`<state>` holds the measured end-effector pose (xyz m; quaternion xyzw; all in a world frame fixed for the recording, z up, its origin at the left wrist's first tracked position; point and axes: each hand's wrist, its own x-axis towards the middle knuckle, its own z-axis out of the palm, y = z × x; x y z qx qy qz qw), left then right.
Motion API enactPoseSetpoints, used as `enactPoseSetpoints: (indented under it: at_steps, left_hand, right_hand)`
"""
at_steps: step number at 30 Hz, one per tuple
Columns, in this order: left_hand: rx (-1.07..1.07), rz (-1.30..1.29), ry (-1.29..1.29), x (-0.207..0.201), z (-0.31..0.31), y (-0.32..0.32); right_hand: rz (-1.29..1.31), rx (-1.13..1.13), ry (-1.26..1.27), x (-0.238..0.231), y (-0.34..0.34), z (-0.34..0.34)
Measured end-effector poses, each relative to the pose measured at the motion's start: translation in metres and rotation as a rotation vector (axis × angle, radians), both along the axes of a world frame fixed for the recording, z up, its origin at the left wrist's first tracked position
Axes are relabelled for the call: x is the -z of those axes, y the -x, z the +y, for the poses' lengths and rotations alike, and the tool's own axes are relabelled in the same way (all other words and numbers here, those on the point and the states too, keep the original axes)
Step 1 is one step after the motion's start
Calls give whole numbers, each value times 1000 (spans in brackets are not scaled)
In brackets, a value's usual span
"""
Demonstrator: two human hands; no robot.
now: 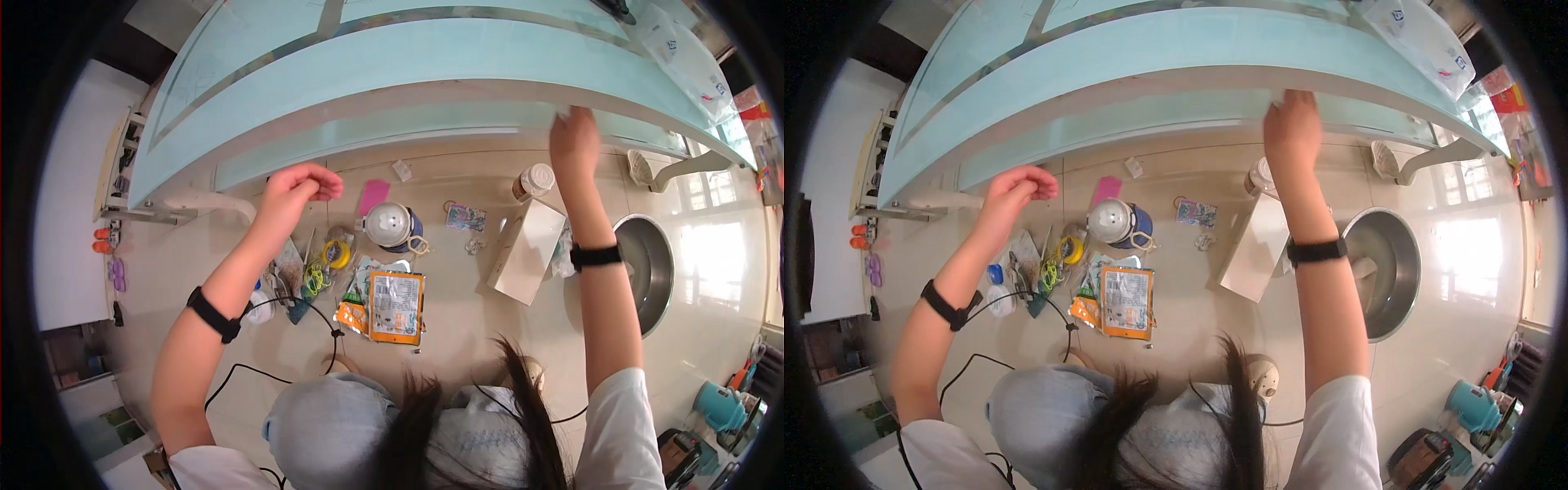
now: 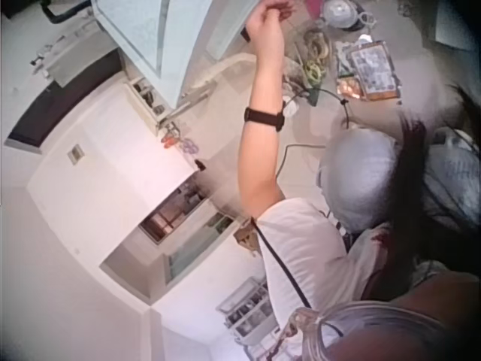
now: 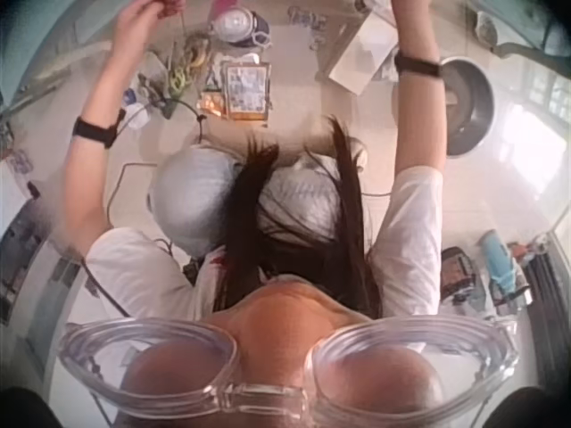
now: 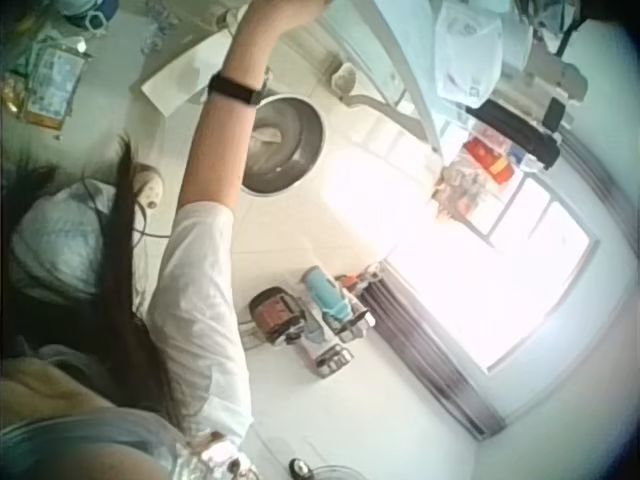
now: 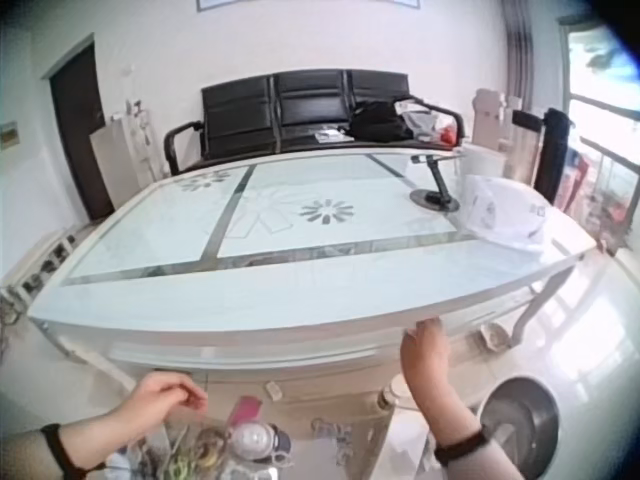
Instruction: Wiping a glass table with a damp cloth and paper towels.
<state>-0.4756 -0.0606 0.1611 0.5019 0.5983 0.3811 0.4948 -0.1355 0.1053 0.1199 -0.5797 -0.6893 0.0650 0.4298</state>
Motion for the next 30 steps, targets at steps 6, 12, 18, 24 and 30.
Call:
enactPoseSetpoints:
  at_steps: [6, 12, 18, 24, 30]
  left_hand:
    - [-165, 459, -294, 44, 34, 19]
    - [-100, 602, -524, 50, 61, -15]
    - [252, 637, -646, 71, 119, -97]
    - [254, 1050, -801, 87, 146, -136]
    - [408, 714, -803, 74, 156, -169]
  right_hand:
    - [-627, 27, 16, 79, 67, 7]
    - [-627, -184, 241, 52, 114, -34]
    - [-683, -421, 299, 35, 78, -22]
    - [-575, -592, 239, 33, 15, -5]
    - [-389, -601, 305, 34, 14, -2]
